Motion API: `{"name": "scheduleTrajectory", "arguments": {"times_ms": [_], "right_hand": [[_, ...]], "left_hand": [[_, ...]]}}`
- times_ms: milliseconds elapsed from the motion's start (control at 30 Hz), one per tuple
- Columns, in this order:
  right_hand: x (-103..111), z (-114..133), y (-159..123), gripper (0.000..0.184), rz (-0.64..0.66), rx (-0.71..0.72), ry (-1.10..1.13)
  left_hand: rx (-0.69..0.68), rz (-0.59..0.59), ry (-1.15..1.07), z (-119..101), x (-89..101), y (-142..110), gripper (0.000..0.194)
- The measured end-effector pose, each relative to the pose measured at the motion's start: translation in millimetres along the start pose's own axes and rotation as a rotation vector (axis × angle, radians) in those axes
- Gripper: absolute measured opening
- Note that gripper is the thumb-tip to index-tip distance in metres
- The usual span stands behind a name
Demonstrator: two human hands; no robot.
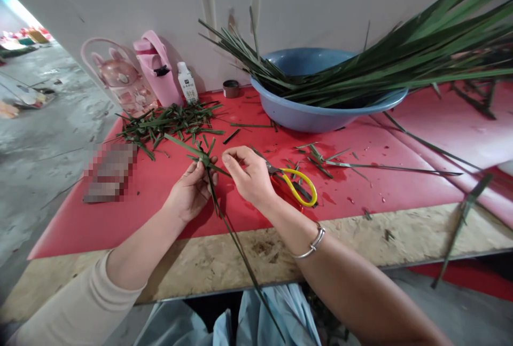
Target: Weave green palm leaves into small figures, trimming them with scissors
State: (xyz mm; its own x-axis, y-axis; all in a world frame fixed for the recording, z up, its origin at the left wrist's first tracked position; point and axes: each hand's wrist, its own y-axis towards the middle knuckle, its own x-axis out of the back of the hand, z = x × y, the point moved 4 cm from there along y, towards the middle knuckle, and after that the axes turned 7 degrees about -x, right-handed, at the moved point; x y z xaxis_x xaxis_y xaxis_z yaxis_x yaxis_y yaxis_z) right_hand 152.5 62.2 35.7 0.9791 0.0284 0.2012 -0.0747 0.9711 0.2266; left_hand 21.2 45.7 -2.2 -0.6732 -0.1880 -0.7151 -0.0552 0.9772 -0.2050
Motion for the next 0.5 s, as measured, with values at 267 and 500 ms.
{"name": "scheduleTrajectory", "arguments": {"times_ms": [267, 500], "right_hand": [[31, 4, 5, 0.019, 0.026, -0.029, -0.455], [87, -19, -28, 0.042, 0.236, -0.193, -1.127]], "left_hand": [[0.145, 0.033, -0.089, 0, -1.4, 2, 0.003], [0.169, 0.143, -0.097, -3, -2.3, -1, 0.008]]}}
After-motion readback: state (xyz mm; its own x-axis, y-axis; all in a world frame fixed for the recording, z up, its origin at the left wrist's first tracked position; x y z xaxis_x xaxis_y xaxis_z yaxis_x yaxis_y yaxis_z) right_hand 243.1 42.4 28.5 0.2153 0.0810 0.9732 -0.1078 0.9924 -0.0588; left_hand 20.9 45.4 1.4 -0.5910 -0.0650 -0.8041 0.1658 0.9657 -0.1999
